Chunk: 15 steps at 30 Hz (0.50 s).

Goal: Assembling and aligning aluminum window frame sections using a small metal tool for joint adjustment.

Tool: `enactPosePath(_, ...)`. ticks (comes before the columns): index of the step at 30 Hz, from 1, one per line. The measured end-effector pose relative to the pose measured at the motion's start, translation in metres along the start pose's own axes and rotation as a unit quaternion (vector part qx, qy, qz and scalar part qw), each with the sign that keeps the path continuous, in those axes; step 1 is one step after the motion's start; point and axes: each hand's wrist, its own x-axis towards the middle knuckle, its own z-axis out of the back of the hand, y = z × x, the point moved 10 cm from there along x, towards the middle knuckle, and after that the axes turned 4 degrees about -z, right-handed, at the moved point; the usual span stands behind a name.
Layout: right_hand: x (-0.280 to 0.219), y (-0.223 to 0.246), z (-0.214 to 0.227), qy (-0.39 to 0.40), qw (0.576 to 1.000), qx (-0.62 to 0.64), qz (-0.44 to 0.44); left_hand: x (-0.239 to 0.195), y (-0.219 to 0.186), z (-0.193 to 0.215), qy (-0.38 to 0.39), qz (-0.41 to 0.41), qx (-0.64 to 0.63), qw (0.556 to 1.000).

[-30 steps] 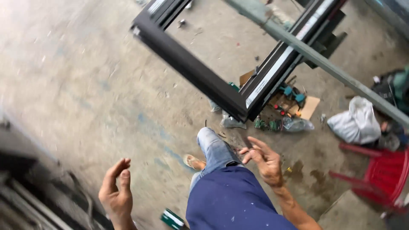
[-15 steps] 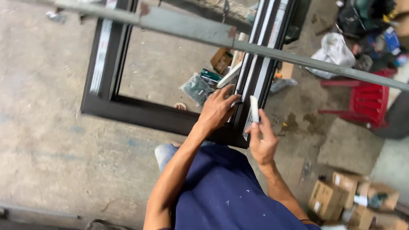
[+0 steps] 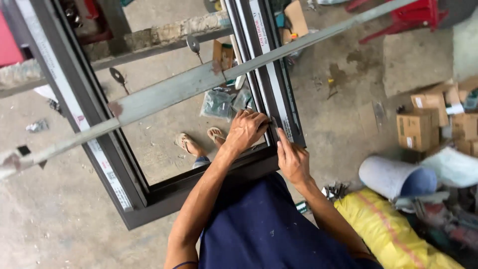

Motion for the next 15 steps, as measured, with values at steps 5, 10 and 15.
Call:
enactPosePath(5, -0.017, -0.006, -0.019, 0.043, 0.998, -0.038, 0.033, -0.006, 0.008, 0.002, 0.012, 0.004, -0.034, 0.999)
enactPosePath(10, -0.020, -0.011, -0.021, 0.048, 0.995, -0.070, 0.046, -0.003, -0.001, 0.009, -0.004, -0.011, -0.021, 1.000)
enactPosePath(15, -0.013, -0.013, -0.035, 0.063, 0.993, -0.085, 0.057, -0.006, -0.002, 0.008, -0.007, -0.004, -0.015, 1.000)
